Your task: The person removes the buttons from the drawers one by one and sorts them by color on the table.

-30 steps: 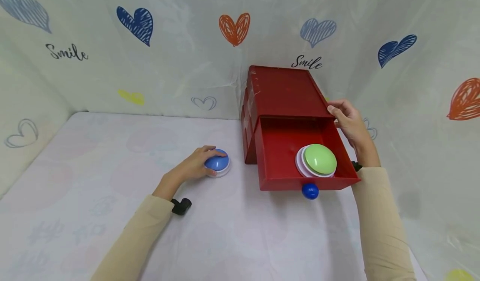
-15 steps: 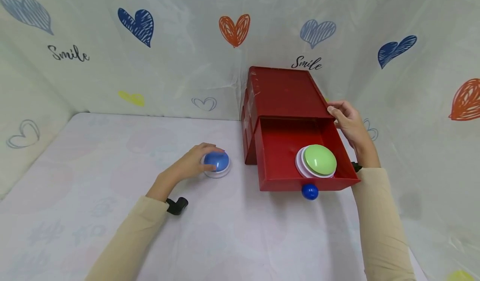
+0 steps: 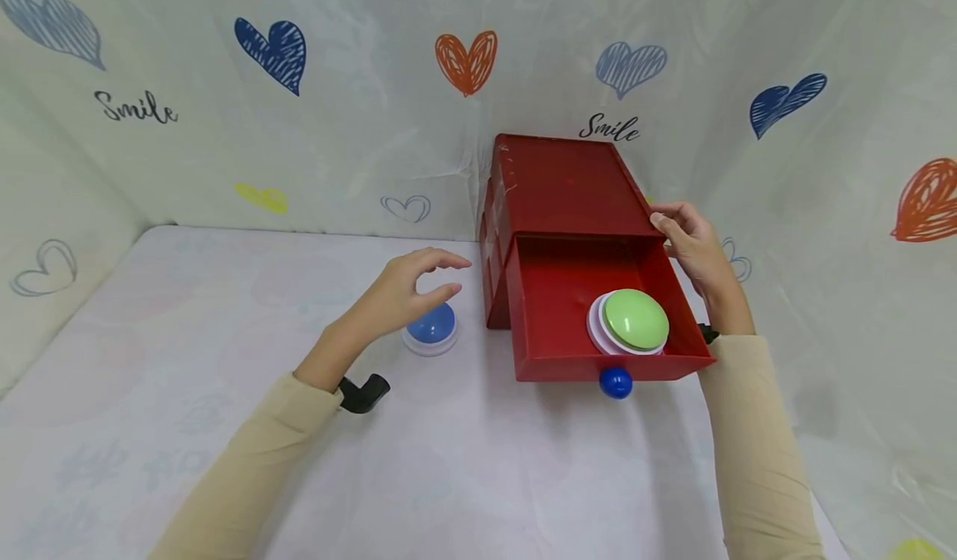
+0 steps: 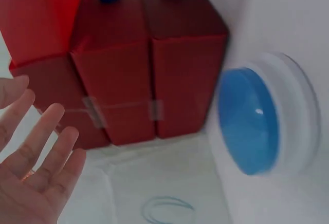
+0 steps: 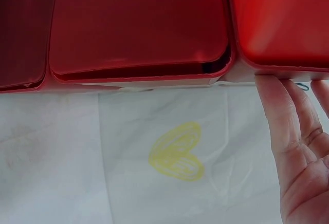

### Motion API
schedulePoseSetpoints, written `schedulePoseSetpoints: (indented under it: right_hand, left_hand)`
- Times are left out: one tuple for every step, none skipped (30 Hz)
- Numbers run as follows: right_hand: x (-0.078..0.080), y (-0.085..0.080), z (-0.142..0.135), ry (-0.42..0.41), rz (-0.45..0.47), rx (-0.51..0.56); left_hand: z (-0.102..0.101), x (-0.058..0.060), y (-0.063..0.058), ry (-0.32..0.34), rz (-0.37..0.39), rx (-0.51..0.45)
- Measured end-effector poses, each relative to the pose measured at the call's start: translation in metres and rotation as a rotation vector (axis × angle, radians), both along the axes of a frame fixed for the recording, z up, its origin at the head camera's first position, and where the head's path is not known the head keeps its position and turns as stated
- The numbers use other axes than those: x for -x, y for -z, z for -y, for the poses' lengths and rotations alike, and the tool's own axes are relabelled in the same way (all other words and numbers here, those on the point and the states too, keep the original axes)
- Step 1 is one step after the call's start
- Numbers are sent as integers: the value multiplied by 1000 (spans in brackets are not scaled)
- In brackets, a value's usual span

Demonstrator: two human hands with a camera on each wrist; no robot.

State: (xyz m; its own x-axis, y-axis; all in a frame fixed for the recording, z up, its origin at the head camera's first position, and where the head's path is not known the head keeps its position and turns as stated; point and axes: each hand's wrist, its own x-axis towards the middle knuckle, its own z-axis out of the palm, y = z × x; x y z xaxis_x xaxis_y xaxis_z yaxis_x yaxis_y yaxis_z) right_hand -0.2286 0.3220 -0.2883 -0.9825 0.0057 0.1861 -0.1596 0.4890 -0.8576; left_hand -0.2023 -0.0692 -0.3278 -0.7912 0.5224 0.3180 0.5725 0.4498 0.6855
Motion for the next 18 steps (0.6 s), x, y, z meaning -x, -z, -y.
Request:
schedulePoseSetpoints:
  right_hand:
    - [0, 0, 0, 0, 1, -1]
    - [0, 0, 0, 0, 1, 0]
    - [0, 0, 0, -1, 2, 1]
    - [0, 0, -1, 0, 4, 2]
    - [0, 0, -1, -1, 5, 4]
    - [1, 0, -1, -1, 6, 6]
    - [1, 0, -1, -1, 7, 7]
    - [1, 0, -2, -5, 7, 10]
    - [1, 0, -2, -8, 6, 11]
    - [1, 0, -2, -13, 5, 13]
    - [1, -1, -2, -19, 3, 15]
    - [1, -1, -2, -19, 2, 14]
    - [0, -1, -3, -23, 2, 16]
    - [0, -1, -2, -19, 2, 12]
    - [0, -1, -2, -14, 2, 11]
    - [0, -1, -2, -9, 3, 7]
    - [0, -1, -1, -2, 3, 4]
    - [1, 0, -1, 4, 4, -1]
  left_hand:
    - [-3, -1, -4, -2, -17, -12]
    - [-5, -3, -8, -5, -32, -24]
    - [-8, -4, -11, -6, -46, -36]
    - [-11, -5, -15, -4, -61, -49]
    - [-13, -7, -18, 1, -75, -69]
    - [-16, -8, -22, 7, -89, -91]
    - [-19, -10, -26, 16, -104, -114]
    - [-22, -11, -29, 27, -119, -138]
    - [-24, -13, -33, 38, -132, -163]
    - [-27, -15, -36, 52, -146, -188]
    - [-30, -16, -39, 66, -157, -213]
    - [-33, -17, -43, 77, -166, -233]
    - [-36, -19, -46, 90, -175, -251]
    - [-40, -20, -49, 101, -180, -266]
    - [-43, -22, -52, 113, -182, -279]
    - [-46, -23, -55, 126, -183, -287]
    - [-49, -24, -58, 136, -178, -291]
    - [-52, -25, -60, 146, -172, -293]
